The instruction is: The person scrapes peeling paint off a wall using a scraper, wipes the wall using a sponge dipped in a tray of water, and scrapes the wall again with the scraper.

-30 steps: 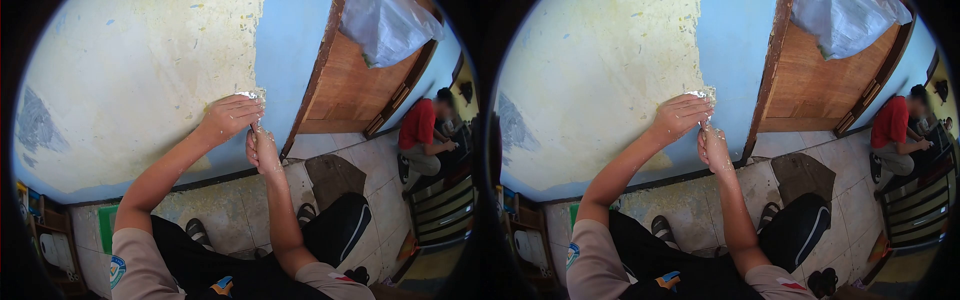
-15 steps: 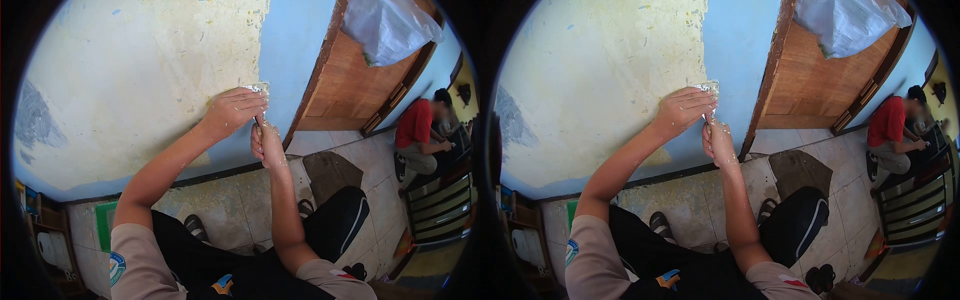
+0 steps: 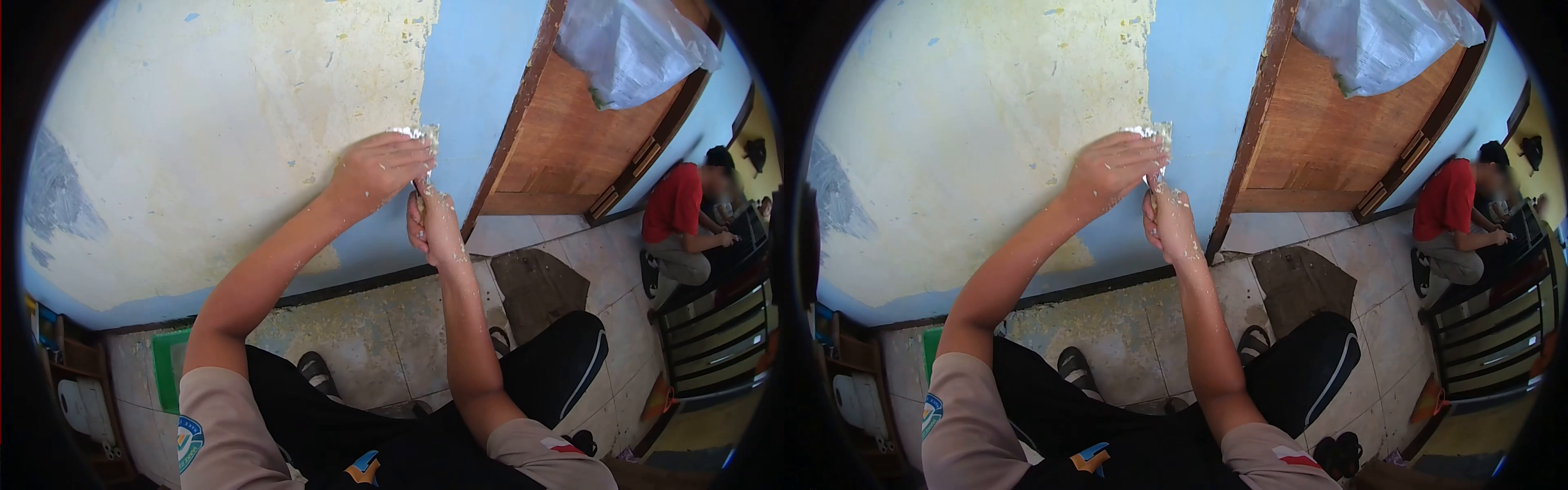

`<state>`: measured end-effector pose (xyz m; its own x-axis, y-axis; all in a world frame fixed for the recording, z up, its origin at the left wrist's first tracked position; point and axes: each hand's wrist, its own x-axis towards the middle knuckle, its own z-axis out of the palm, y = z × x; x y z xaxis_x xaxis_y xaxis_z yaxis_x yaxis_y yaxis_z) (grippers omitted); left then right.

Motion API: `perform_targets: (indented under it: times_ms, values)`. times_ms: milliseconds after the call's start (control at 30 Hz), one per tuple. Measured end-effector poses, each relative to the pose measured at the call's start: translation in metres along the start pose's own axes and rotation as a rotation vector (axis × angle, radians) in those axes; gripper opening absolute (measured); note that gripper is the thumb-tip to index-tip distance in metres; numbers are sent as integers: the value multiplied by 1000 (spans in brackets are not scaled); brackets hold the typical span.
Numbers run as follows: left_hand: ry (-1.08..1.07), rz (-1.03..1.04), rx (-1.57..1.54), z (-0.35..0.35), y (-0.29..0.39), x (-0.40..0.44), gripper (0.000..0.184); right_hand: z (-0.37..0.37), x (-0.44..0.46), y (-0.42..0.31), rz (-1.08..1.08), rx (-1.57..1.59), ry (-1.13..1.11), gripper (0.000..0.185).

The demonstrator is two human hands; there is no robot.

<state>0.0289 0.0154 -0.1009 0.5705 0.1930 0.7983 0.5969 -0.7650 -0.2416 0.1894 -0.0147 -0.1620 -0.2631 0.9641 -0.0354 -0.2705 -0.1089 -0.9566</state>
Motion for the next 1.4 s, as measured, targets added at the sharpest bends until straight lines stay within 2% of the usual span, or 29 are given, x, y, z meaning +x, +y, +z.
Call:
perform_targets:
  times_ms: [100, 200, 267, 467, 600, 667, 867, 967, 1167, 1400]
  values:
    - [2, -4, 8, -4, 1, 3, 25, 4, 1, -11, -63, 32, -51, 61]
    - [1, -18, -36, 8, 8, -12, 24, -7, 0, 9, -89, -30, -6, 61]
    - [-16, -35, -74, 19, 10, -26, 24, -4, -5, 23, -19, -52, 70, 60]
    - [0, 2, -8, 1, 4, -7, 24, 5, -3, 5, -43, 38, -15, 61]
    - [0, -31, -20, 4, 9, -13, 26, 4, -3, 11, -78, 27, 0, 60]
    - [-27, -50, -50, 3, 13, -16, 27, 3, -8, 14, -22, -34, 42, 60]
    - [-38, -31, -7, -4, 5, -10, 28, 5, 3, 15, -90, 27, -19, 61]
    - [-21, -71, -59, 4, 10, -17, 28, 1, -4, 14, 5, 0, 15, 61]
    - [-24, -49, -47, -1, 4, -8, 29, 6, 1, 8, -33, 79, -30, 61]
    - [-34, -61, -35, 2, 6, -11, 28, 1, -1, 7, 26, 68, -54, 60]
